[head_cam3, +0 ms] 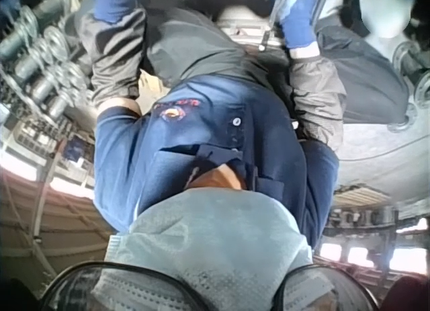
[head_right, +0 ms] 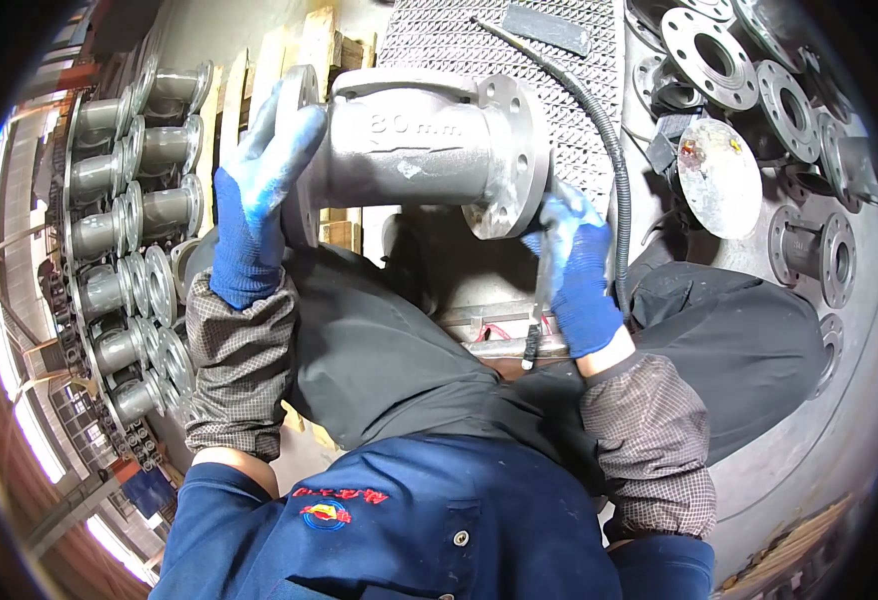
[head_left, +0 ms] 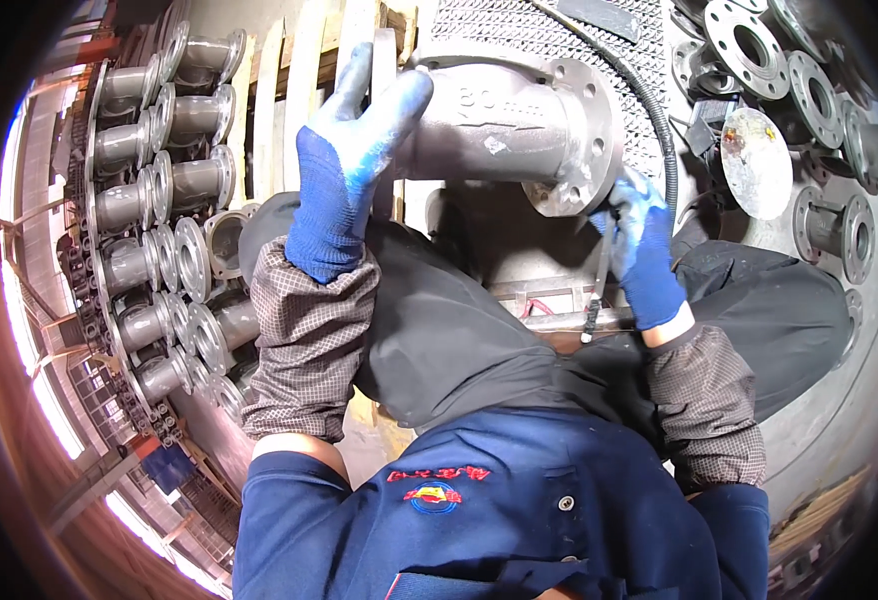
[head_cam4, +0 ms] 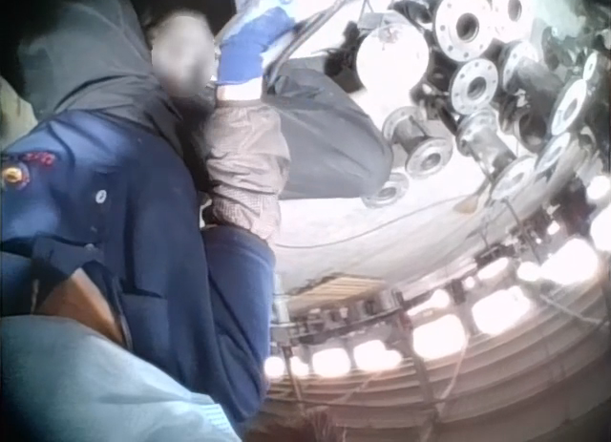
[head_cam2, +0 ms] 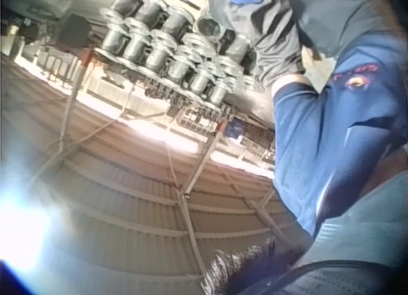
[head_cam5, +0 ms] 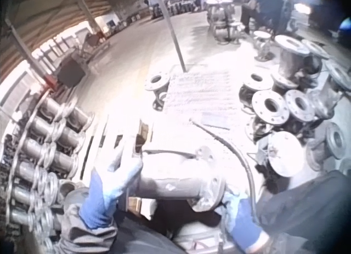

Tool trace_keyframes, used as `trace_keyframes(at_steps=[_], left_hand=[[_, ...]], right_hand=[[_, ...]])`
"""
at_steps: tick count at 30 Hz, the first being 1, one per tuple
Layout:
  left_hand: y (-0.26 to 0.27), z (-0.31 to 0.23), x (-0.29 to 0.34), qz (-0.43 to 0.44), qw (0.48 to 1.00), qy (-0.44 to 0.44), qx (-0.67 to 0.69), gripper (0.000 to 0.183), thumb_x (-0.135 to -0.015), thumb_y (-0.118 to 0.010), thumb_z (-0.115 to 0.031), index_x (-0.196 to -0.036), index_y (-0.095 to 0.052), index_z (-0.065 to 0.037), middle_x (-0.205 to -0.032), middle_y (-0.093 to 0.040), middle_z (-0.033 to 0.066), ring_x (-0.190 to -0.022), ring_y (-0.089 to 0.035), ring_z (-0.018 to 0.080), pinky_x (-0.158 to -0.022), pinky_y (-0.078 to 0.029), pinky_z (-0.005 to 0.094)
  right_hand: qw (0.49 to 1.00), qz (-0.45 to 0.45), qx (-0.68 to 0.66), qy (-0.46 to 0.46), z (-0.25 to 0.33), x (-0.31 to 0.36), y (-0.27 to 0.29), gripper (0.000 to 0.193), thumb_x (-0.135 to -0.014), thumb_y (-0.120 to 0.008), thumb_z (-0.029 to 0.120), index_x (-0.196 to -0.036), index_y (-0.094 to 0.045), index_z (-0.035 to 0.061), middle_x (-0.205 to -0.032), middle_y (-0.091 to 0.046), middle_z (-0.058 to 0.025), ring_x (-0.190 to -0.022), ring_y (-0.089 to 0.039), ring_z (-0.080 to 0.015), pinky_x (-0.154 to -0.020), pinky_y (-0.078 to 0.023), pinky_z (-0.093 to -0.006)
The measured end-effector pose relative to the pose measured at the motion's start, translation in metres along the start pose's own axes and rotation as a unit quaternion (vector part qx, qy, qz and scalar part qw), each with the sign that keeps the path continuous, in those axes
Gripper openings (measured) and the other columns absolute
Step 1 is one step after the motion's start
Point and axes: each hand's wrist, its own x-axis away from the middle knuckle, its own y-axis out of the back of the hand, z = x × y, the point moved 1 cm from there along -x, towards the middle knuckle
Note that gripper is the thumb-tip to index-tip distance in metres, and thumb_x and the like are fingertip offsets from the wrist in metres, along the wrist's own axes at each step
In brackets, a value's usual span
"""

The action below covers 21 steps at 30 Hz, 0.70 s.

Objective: The person uses a small metal tool to scrape and clean the surface of a metal pipe fitting while sitting on the floor. They handle the fitting with both hands, turning it to access and clean different parts of its exterior and flanges.

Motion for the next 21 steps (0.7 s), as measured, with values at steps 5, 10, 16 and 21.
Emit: trace_keyframes(at_steps=[5,10,16,21], left_hand=[[0.004,-0.005,0.002,0.025,0.999,-0.010,0.020,0.051,-0.081,-0.062,0.002,-0.128,-0.062,-0.020,-0.113,-0.064,0.0274,-0.065,-0.067,0.0237,-0.064,-0.056,0.0289],[0.008,-0.004,0.012,0.018,0.998,-0.006,0.068,0.043,-0.088,-0.058,-0.001,-0.130,-0.060,-0.014,-0.118,-0.062,0.0243,-0.080,-0.067,0.0256,-0.074,-0.054,0.0295],[0.010,-0.009,0.019,0.036,0.973,0.122,0.193,0.033,-0.092,-0.056,-0.005,-0.124,-0.063,-0.009,-0.134,-0.052,0.0260,-0.116,-0.059,0.0340,-0.096,-0.047,0.0352],[0.010,0.003,0.028,0.050,0.990,0.083,0.097,0.036,-0.092,-0.052,-0.004,-0.127,-0.061,-0.005,-0.132,-0.055,0.0251,-0.120,-0.057,0.0368,-0.102,-0.044,0.0391]], right_hand=[[0.984,-0.065,-0.166,0.013,-0.007,-0.008,-0.018,0.023,-0.095,-0.051,0.007,-0.115,-0.061,0.0027,-0.075,-0.052,0.0026,-0.060,-0.044,-0.0052,-0.052,-0.036,-0.0196],[0.942,-0.070,-0.277,-0.175,0.020,-0.003,-0.018,0.027,-0.094,-0.052,0.006,-0.120,-0.059,0.0025,-0.078,-0.053,0.0000,-0.061,-0.046,-0.0064,-0.052,-0.037,-0.0206],[0.982,-0.035,-0.119,-0.143,0.032,0.009,-0.019,0.031,-0.094,-0.043,0.005,-0.120,-0.058,-0.0014,-0.098,-0.060,-0.0058,-0.077,-0.054,-0.0110,-0.065,-0.046,-0.0248],[0.956,-0.082,-0.225,-0.167,0.036,0.006,-0.029,0.030,-0.097,-0.046,0.009,-0.124,-0.055,-0.0024,-0.082,-0.052,0.0012,-0.060,-0.039,-0.0046,-0.051,-0.034,-0.0210]])
